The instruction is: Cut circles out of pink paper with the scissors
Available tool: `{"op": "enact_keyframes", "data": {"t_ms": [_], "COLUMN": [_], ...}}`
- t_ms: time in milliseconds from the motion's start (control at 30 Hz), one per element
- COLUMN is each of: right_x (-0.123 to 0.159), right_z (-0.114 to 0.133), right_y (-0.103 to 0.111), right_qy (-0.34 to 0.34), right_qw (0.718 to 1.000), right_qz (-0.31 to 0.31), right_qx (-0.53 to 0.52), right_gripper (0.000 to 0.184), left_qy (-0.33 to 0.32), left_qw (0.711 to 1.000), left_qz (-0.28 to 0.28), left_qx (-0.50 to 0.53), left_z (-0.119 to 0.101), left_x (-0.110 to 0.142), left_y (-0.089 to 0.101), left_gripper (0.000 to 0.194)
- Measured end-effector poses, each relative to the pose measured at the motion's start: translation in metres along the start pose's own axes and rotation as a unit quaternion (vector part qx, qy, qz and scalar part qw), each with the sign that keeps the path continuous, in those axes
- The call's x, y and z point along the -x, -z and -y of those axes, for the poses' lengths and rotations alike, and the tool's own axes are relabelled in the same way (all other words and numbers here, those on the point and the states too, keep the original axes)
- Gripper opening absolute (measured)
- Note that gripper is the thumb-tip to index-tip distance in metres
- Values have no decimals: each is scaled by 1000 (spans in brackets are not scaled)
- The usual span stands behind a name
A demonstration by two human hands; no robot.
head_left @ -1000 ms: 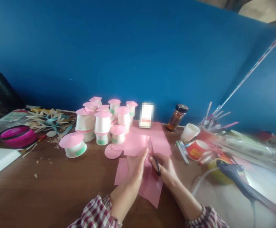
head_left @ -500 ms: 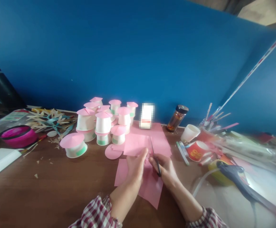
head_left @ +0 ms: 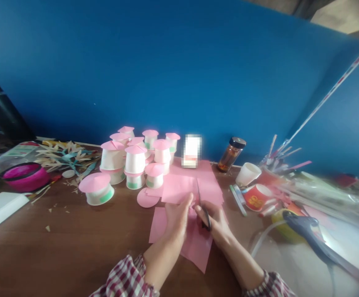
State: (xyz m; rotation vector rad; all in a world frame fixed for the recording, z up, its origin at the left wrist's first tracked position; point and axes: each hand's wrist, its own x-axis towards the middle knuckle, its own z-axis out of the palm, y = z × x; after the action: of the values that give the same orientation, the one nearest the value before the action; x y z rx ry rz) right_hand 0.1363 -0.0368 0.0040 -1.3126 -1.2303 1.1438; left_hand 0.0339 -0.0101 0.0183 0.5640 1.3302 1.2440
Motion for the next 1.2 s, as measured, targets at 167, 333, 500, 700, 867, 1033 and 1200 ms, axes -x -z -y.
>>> {"op": "enact_keyframes", "data": {"t_ms": [167,333,500,700,867,1033,1200], "right_x": [-1,-1,-2,-2,0,-1,-3], "right_z": [-1,-1,-3,-4,-2,-4,-6], "right_y": [0,0,3,3,-1,0,4], "right_qy": [3,7,10,11,17,24,15], "right_qw": [1000,1000,1000,1000,1000,1000,1000], "right_qz": [-5,-9,-2,-7,-12,-13,10], "right_qx": [-2,2,6,8,2,-5,-2], "right_gripper": [35,36,35,35,36,37,36], "left_qy": [3,12,27,44,31,27,14], "left_qw": [1000,1000,998,996,997,997,998], "left_qz": [1,21,33,47,47,45,49], "left_qx": [7,13,49,68,55,54,42], "left_z": [1,6,16,20,20,18,20], "left_x": [0,-4,-10,-12,-12,-11,-13], "left_y": [1,1,1,1,1,1,2], "left_gripper": [18,22,22,26,26,25,28]}}
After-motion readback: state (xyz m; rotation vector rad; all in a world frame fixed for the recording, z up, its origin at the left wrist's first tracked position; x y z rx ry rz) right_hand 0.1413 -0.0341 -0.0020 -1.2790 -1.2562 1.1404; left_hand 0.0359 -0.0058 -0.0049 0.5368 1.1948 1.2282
